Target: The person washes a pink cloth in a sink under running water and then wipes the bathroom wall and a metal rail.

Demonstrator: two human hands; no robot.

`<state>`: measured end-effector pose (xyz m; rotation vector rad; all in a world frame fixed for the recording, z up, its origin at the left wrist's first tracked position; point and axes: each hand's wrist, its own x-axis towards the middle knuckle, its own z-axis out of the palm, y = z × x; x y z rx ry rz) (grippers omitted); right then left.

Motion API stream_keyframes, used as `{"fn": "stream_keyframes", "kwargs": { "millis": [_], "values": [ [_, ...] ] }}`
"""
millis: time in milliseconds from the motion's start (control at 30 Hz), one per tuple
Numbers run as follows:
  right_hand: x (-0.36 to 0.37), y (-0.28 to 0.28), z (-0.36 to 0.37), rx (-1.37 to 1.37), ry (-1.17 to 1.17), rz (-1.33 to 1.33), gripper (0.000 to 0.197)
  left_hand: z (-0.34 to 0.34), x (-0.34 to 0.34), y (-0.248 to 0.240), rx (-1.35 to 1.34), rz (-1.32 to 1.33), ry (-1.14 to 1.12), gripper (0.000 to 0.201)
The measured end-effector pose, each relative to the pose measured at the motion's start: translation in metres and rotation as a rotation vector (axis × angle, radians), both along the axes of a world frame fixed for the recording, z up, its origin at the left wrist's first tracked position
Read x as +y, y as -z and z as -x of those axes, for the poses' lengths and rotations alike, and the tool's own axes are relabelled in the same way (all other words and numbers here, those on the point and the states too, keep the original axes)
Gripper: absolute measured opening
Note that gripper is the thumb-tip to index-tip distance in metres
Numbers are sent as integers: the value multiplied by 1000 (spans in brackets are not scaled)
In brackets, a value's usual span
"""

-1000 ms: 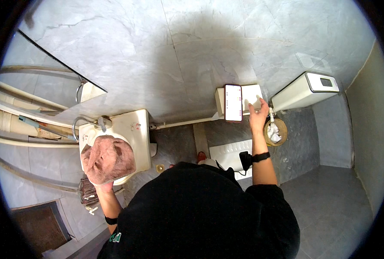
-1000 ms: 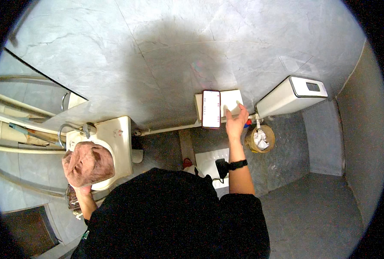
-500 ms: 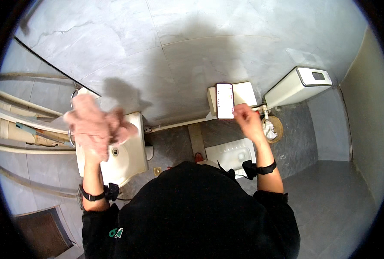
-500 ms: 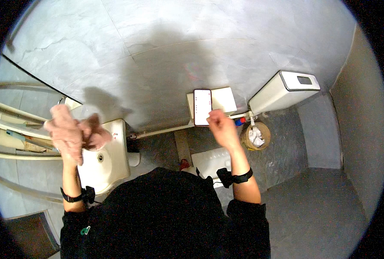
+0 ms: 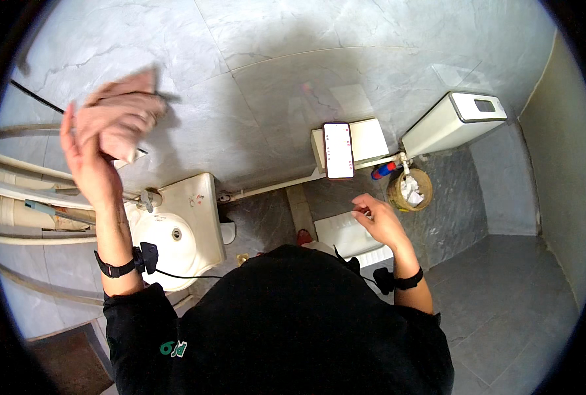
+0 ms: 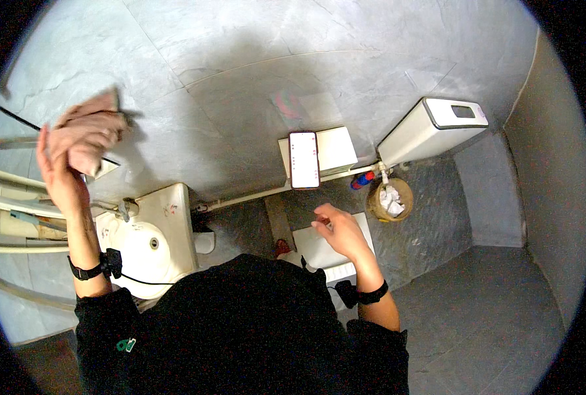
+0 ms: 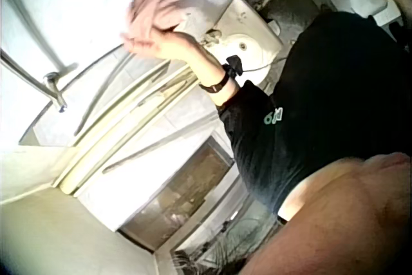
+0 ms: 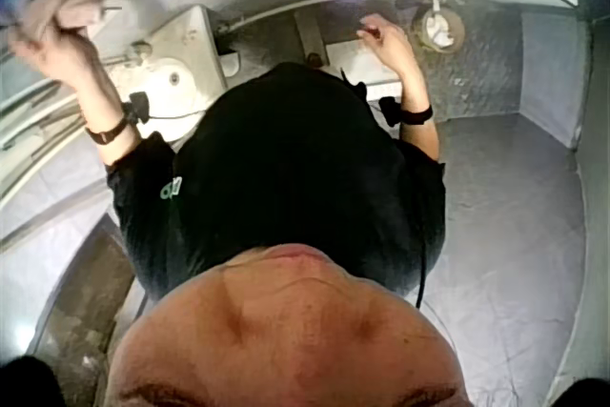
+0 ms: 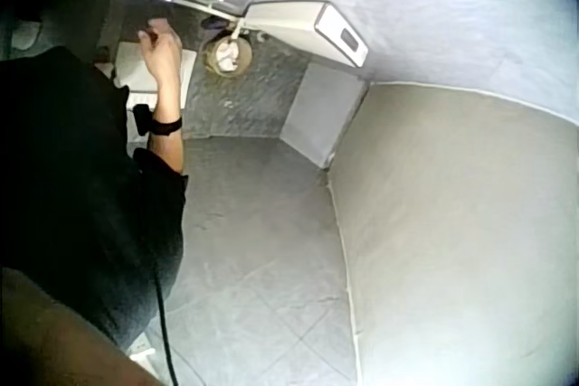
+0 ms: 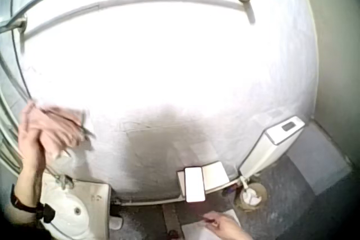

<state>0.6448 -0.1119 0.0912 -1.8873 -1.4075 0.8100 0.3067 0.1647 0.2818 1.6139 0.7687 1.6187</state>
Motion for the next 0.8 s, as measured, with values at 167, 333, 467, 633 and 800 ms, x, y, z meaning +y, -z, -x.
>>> {"fn": "stream_keyframes", "kwargs": {
  "millis": [167, 333, 467, 633, 800],
  "values": [
    [-6, 5, -24, 70, 154, 13, 24, -18, 5, -8, -9, -350, -256, 57],
    [7, -27, -68, -128, 327, -161, 21, -29, 39, 3, 533, -738, -516, 74],
    [28, -63, -105, -279, 486, -344, 19, -47, 69, 12, 830, -827, -631, 86],
    [69, -92, -127, -470, 469, -596, 32, -55, 86, 26, 730, -891, -726, 90],
    [115, -97, -130, -695, 351, -716, 39, -40, 93, 39, 834, -917, -709, 89]
  ]
}}
